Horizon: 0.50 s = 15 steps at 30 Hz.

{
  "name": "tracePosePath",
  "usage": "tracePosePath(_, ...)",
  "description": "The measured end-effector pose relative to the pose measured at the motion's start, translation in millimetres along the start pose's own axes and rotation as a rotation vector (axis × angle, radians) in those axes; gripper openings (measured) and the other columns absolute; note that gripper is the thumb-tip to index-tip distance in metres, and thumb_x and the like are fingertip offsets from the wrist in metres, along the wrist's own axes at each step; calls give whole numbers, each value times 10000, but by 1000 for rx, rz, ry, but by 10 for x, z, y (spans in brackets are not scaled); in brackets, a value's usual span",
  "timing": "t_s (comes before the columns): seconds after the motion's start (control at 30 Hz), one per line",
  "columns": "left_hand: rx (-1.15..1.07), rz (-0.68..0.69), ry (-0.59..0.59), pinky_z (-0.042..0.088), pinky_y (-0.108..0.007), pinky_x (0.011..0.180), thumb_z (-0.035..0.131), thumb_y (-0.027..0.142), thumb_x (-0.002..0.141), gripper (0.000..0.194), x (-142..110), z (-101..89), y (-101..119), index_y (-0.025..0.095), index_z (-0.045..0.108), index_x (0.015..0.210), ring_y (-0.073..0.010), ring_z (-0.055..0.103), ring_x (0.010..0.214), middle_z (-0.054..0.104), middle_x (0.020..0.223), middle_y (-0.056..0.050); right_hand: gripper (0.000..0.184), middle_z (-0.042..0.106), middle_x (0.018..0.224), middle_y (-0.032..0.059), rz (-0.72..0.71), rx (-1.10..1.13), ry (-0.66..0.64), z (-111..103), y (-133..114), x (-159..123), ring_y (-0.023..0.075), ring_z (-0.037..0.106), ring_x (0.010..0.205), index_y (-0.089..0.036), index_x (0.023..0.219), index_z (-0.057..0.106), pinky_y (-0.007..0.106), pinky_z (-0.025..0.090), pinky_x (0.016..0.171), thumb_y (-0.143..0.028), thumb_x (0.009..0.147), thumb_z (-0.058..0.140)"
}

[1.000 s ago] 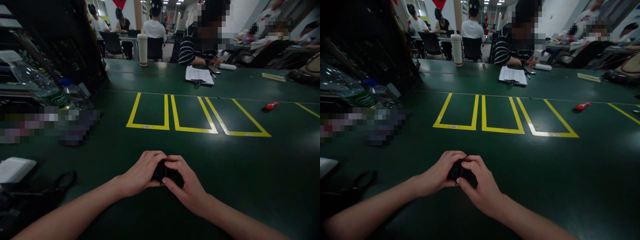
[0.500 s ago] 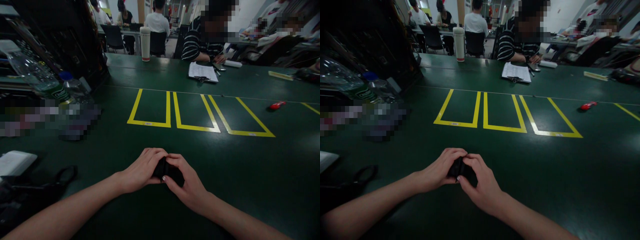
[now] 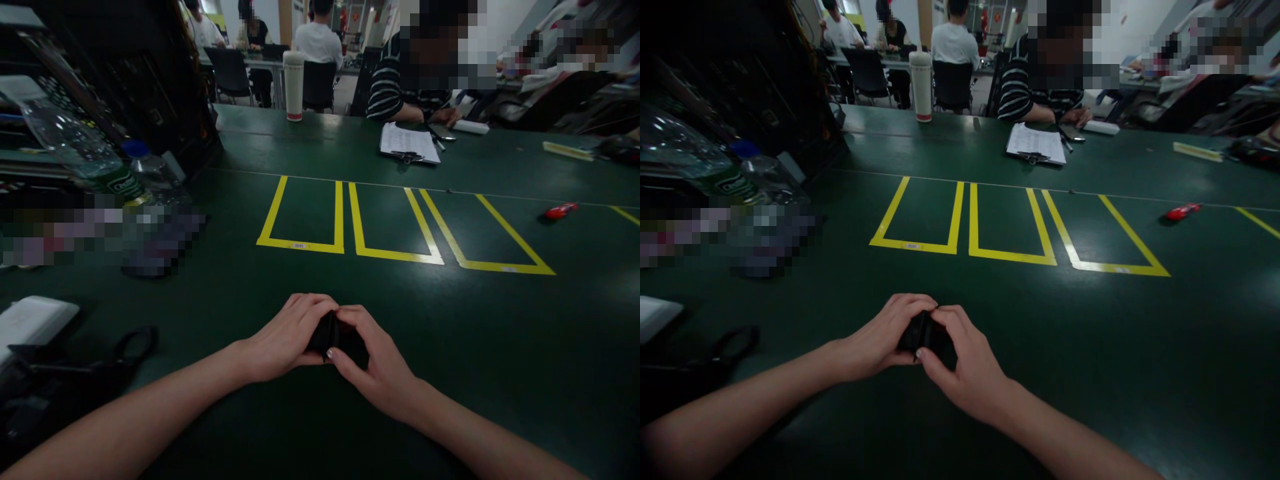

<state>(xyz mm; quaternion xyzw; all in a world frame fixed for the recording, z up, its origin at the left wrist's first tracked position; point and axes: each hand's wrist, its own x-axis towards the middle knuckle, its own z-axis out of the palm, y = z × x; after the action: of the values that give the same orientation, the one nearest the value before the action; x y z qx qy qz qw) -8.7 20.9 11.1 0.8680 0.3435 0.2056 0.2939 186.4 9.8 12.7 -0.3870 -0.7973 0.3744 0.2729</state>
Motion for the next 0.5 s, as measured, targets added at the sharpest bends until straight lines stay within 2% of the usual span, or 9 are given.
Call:
tracePosePath(0.1, 17, 16, 10, 339, -410, 937, 643, 228, 753, 624, 1, 24, -11, 214, 263, 1249, -249, 401, 1126, 416, 1230, -98, 331, 466, 1105, 78, -75, -26, 35, 9, 26, -16, 207, 489, 1006, -223, 1094, 439, 366, 445, 837, -174, 783, 542)
tracePosePath(0.2, 23, 23, 17, 329, -399, 944, 640, 237, 758, 596, 3, 31, -7, 207, 282, 1233, -240, 403, 1121, 429, 1212, -91, 248, 470, 1081, 64, -107, -27, 63, 12, 41, -13, 204, 482, 1018, -235, 1023, 469, 362, 441, 838, -160, 795, 532)
tracePosePath(0.4, 18, 8, 18, 330, -415, 939, 638, 244, 758, 612, 5, 21, -1, 211, 270, 1245, -254, 404, 1130, 424, 1224, -98, 325, 506, 1037, 76, 48, 3, 37, 11, 7, 5, 210, 514, 929, -209, 1069, 435, 367, 459, 786, -174, 768, 553)
tracePosePath(0.5, 13, 13, 12, 325, -437, 939, 639, 244, 755, 622, 3, 27, -12, 222, 261, 1249, -268, 405, 1135, 427, 1226, -101, 328, 510, 1061, 77, 22, 2, 3, 12, 3, -6, 212, 514, 952, -213, 1094, 434, 374, 456, 810, -189, 785, 541)
